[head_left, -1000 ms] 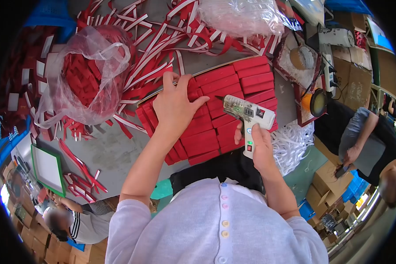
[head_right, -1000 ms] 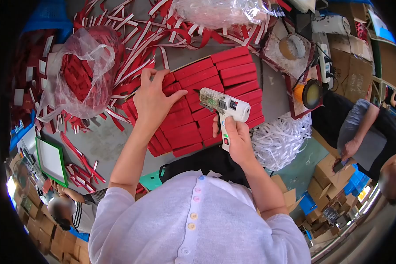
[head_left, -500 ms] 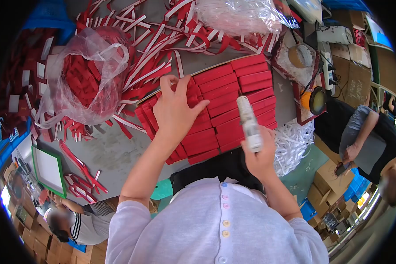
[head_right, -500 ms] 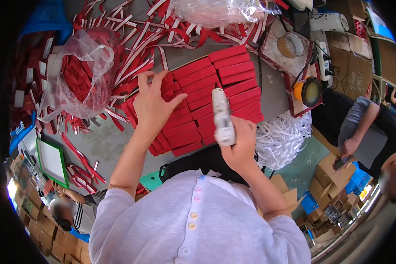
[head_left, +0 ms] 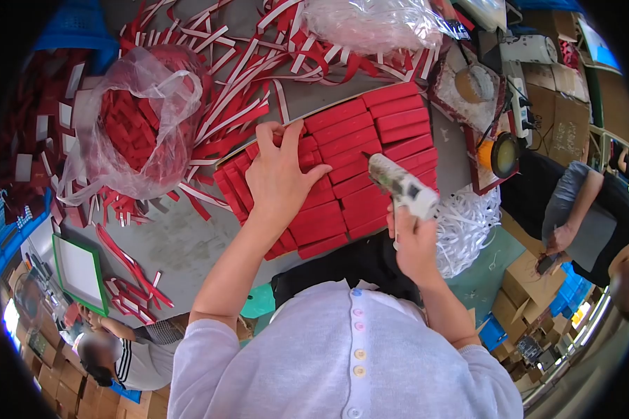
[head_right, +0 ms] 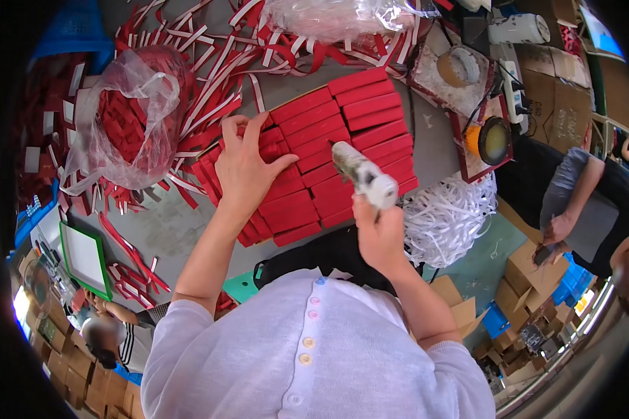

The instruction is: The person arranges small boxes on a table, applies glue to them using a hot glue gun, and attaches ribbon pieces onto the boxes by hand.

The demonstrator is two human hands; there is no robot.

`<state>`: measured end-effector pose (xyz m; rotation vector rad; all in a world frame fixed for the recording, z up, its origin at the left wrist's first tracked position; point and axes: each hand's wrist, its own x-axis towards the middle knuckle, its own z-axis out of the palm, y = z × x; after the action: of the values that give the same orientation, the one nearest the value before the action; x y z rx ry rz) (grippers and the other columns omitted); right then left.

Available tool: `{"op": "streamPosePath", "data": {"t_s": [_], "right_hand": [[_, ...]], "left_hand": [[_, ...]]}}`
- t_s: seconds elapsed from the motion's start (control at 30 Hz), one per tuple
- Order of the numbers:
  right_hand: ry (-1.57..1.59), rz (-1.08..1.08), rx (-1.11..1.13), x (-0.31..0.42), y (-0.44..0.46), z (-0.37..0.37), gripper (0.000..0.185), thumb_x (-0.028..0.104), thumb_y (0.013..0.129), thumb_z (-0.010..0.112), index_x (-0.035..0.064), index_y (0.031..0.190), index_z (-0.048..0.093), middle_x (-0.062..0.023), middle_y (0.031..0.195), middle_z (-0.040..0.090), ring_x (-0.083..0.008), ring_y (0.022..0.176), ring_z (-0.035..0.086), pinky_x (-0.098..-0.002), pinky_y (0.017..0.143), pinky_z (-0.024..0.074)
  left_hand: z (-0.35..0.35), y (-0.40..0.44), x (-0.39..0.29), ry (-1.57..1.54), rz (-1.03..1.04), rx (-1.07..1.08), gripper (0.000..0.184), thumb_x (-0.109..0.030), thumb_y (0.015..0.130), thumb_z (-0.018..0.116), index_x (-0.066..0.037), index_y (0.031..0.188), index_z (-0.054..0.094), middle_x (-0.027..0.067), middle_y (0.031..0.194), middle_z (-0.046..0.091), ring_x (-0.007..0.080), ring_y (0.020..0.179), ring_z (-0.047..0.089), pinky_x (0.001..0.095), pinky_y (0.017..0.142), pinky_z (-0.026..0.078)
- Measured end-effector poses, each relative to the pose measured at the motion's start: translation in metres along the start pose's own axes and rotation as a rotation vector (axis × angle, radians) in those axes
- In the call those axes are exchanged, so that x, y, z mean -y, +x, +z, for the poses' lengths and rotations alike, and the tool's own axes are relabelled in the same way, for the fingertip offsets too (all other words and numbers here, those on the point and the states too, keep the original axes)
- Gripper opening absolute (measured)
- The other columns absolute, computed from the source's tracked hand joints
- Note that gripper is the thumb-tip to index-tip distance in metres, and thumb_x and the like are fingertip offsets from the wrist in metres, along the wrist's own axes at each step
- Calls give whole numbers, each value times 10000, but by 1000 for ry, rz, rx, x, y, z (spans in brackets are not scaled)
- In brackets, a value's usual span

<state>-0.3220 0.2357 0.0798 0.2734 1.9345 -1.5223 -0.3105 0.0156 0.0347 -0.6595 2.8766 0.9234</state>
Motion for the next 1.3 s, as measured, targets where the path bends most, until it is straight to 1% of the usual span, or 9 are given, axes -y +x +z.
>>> {"op": "streamPosePath", "data": {"t_s": [0.07, 0.1, 0.23, 0.33, 0.73, 0.8, 0.93, 1.13, 1.3], "right_hand": [[-867, -592, 9, 5, 2, 4, 266, 230, 857, 592, 1, 988, 564, -96, 762, 580, -232, 655, 542, -344, 677, 380], [-992, -595, -31, 3, -1, 6, 304, 208, 771, 638, 9, 993, 577, -136, 872, 600, -313, 797, 563, -407, 781, 352], [-730, -654, -56, -6, -9, -7, 267, 164, 811, 610, -3, 1019, 591, -97, 923, 617, -249, 809, 569, -358, 785, 411], [92, -56, 136, -10, -15, -9, 291, 163, 977, 386, -37, 1117, 544, -76, 923, 595, -128, 814, 551, -271, 770, 446], [-71, 16, 38, -10, -13, -12, 296, 273, 970, 454, 2, 960, 574, -29, 726, 566, -79, 634, 483, -256, 531, 366], [-609, -398, -12, -10, -13, -6, 242, 235, 910, 541, -2, 952, 568, -52, 703, 560, -160, 618, 503, -316, 583, 376], [-1055, -592, -155, -4, -21, 6, 412, 193, 595, 726, 76, 968, 597, -79, 900, 567, -260, 873, 529, -404, 790, 326], [-1003, -895, -565, -1, -3, -42, 489, 151, 530, 718, 71, 997, 598, -85, 956, 559, -295, 948, 516, -408, 857, 332], [-288, -506, -696, 7, 68, -115, 274, 194, 751, 691, -28, 896, 622, -146, 827, 608, -264, 808, 585, -384, 705, 443]], "left_hand": [[1, 0, 1, 2, 11, -5, 724, -320, 563, 846, -109, 1182, 534, 102, 1094, 433, 274, 801, 588, 377, 598, 517], [2, -1, 1, 2, 14, -6, 724, -320, 563, 846, -109, 1182, 534, 102, 1094, 433, 274, 801, 588, 377, 598, 517], [0, -11, -2, -4, -7, 15, 737, -322, 564, 847, -100, 1191, 530, 99, 1098, 426, 267, 812, 584, 374, 601, 519], [4, -16, -2, 1, 1, 39, 749, -320, 557, 851, -92, 1194, 530, 96, 1098, 423, 260, 822, 581, 367, 600, 519], [6, -14, -4, 8, -4, 41, 759, -324, 544, 855, -93, 1192, 533, 96, 1082, 427, 259, 823, 578, 361, 599, 520], [6, -15, -5, 15, -5, 46, 759, -326, 544, 854, -94, 1191, 533, 96, 1082, 428, 261, 821, 580, 362, 603, 520], [5, -15, -5, 15, 1, 42, 763, -330, 550, 850, -96, 1200, 526, 100, 1088, 433, 272, 840, 581, 368, 617, 521], [-2, -19, -2, -51, 82, -62, 636, -333, 654, 795, -118, 1192, 531, 101, 1103, 471, 300, 923, 570, 397, 698, 502], [-21, -26, -8, -666, -23, -26, 318, -55, 794, 683, -19, 1094, 583, 58, 941, 589, 134, 826, 542, 262, 752, 447]]}}
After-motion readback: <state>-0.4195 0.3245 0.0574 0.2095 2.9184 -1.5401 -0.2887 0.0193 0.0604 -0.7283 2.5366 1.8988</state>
